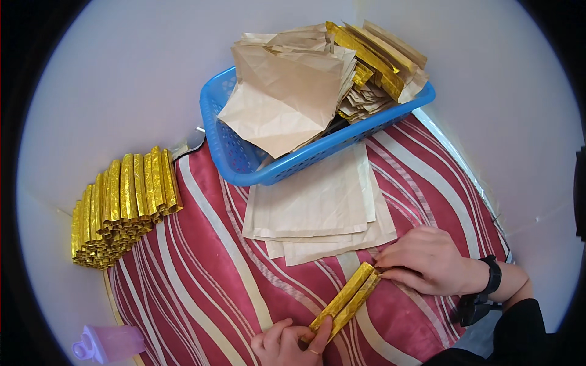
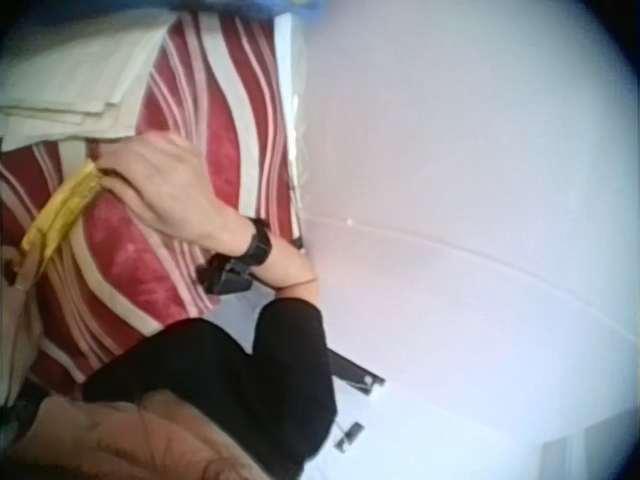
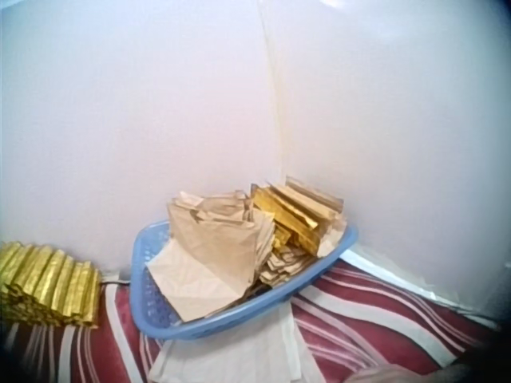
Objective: Folding sheets of gold-colored paper into narrow strips.
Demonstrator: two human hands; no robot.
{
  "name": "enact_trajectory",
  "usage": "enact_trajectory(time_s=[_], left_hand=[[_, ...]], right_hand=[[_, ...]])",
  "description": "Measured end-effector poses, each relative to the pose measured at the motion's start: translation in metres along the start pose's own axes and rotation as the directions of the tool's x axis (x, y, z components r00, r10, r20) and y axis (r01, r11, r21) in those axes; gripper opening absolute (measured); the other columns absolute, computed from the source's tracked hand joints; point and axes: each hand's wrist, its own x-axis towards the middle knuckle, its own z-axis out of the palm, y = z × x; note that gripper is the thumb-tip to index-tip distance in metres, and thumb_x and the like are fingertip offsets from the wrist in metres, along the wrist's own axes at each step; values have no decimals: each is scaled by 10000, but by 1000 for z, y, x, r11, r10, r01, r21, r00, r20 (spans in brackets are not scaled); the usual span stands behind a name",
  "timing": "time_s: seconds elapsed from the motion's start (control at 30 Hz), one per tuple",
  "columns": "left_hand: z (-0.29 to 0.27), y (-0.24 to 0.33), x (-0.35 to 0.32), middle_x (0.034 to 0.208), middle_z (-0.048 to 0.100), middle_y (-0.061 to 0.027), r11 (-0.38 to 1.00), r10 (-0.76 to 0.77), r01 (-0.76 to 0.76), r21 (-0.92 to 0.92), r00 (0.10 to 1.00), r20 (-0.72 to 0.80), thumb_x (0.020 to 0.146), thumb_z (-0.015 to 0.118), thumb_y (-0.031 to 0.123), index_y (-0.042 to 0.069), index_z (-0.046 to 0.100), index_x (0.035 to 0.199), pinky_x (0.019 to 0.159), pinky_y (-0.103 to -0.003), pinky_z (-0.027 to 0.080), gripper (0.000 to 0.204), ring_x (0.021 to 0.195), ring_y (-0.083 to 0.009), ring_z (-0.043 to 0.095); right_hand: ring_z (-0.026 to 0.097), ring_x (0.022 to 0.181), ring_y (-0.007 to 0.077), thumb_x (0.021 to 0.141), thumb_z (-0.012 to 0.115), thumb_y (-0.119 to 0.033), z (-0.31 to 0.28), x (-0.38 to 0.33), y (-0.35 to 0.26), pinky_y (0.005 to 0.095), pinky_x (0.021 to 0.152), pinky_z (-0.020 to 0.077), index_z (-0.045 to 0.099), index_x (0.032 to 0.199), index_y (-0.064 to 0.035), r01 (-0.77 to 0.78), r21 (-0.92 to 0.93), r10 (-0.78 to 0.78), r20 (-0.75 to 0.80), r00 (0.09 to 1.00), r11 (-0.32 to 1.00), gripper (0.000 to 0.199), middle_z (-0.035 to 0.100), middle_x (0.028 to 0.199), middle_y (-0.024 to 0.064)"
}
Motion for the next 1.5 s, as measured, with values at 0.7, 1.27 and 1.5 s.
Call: enact_trajectory(time_s=[0.7,1.27,1.5], left_hand=[[2,-2,-1,992,507,-53,999,30,-30,13,1000,4,786,591,53,170,660,1176,859,-441,291,413,1062,-280,467],[2,-1,-4,992,486,-30,995,73,-75,66,997,35,761,570,56,252,667,1192,863,-414,269,483,1064,-248,441],[-1,0,-3,989,472,-22,987,92,-97,130,995,40,729,577,58,235,652,1229,870,-393,266,535,1064,-226,440]], right_hand=[[599,830,287,893,633,-174,5,5,-4,372,724,493,556,1029,-15,-241,229,204,177,963,943,223,589,890,121],[602,795,283,862,639,-77,3,3,-4,366,691,488,545,1025,-8,-261,319,207,194,959,911,201,583,860,118],[575,815,287,856,633,-102,2,5,-8,377,694,479,549,1058,-17,-199,169,162,209,964,965,235,569,899,120]])
